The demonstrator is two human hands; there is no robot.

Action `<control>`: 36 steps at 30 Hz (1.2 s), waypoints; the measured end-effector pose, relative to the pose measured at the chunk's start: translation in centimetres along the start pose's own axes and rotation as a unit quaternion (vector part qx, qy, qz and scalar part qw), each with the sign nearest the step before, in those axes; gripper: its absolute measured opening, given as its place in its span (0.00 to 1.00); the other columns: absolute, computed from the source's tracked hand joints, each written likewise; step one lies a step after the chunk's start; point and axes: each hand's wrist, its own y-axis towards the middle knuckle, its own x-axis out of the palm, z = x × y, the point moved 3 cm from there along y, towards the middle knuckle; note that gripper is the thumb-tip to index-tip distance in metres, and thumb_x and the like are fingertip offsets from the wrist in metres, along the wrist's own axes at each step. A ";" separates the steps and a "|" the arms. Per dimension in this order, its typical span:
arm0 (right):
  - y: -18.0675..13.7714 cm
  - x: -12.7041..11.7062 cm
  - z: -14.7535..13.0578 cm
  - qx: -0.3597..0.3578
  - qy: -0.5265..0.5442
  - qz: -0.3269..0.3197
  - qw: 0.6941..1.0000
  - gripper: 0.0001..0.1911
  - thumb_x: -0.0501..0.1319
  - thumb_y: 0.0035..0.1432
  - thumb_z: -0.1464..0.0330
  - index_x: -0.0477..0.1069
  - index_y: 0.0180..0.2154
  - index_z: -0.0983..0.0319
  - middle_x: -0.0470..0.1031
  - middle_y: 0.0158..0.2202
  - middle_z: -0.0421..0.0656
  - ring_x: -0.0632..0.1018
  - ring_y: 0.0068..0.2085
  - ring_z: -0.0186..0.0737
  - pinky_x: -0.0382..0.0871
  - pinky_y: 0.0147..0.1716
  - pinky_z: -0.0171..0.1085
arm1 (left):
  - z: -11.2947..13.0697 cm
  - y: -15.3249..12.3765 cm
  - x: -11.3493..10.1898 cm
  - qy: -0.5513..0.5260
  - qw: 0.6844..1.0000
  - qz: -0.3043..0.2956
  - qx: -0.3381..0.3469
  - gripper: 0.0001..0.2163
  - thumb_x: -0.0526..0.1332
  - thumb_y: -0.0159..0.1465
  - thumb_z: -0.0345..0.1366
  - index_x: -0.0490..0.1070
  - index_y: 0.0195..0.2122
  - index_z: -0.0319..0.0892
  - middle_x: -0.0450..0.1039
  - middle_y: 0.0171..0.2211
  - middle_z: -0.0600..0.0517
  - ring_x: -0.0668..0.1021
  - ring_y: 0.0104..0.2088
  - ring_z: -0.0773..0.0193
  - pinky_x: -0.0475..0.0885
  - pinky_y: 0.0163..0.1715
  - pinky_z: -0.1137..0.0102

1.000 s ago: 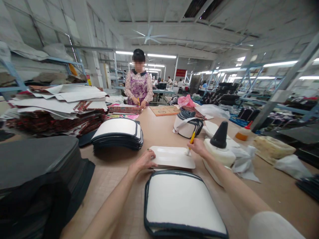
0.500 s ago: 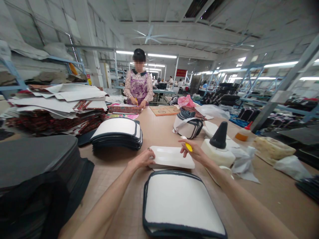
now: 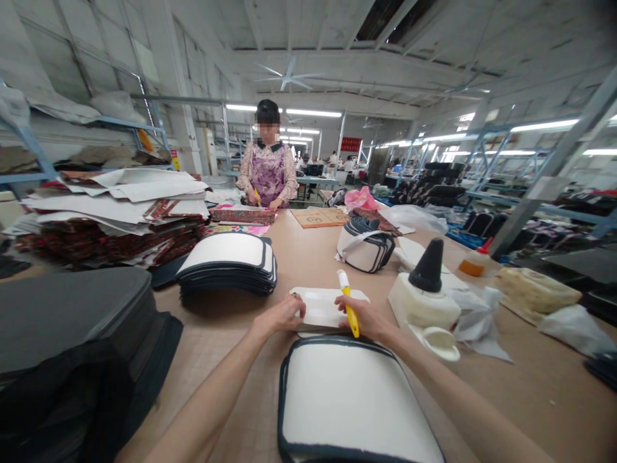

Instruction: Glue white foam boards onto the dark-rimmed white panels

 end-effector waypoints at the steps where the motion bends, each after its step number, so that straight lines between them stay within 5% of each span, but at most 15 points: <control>1: 0.1 0.1 -0.1 -0.004 -0.011 -0.006 1.000 0.22 0.63 0.45 0.66 0.64 0.44 0.59 0.73 0.38 0.43 0.73 0.37 0.40 0.64 0.38 0.38 | 0.2 0.0 0.0 0.001 1.000 -0.001 -0.002 0.07 0.59 0.62 0.36 0.70 0.34 0.38 0.70 0.39 0.49 0.72 0.42 0.60 0.68 0.43 0.59; 20: 0.8 1.5 -1.6 -0.048 -0.132 -0.045 0.989 0.18 0.53 0.51 0.75 0.65 0.45 0.57 0.73 0.36 0.42 0.72 0.38 0.41 0.60 0.41 0.40 | -0.2 -0.9 0.7 0.000 0.998 0.047 -0.040 0.10 0.59 0.61 0.38 0.67 0.41 0.38 0.68 0.42 0.48 0.71 0.43 0.58 0.68 0.41 0.60; 31: 1.2 1.2 -2.7 -0.053 -0.140 -0.040 0.988 0.15 0.58 0.52 0.67 0.63 0.44 0.58 0.72 0.38 0.41 0.72 0.38 0.39 0.61 0.41 0.38 | -0.1 -0.5 0.5 -0.003 1.000 0.008 -0.018 0.07 0.58 0.63 0.36 0.70 0.37 0.37 0.70 0.40 0.49 0.73 0.42 0.59 0.68 0.43 0.59; 36: 1.0 0.9 -2.5 -0.061 -0.149 -0.018 0.987 0.20 0.59 0.47 0.73 0.64 0.45 0.58 0.73 0.37 0.42 0.73 0.39 0.40 0.60 0.42 0.39 | 0.5 -0.9 0.8 -0.002 0.998 0.040 -0.048 0.08 0.57 0.64 0.36 0.69 0.39 0.38 0.70 0.40 0.49 0.74 0.40 0.60 0.69 0.42 0.59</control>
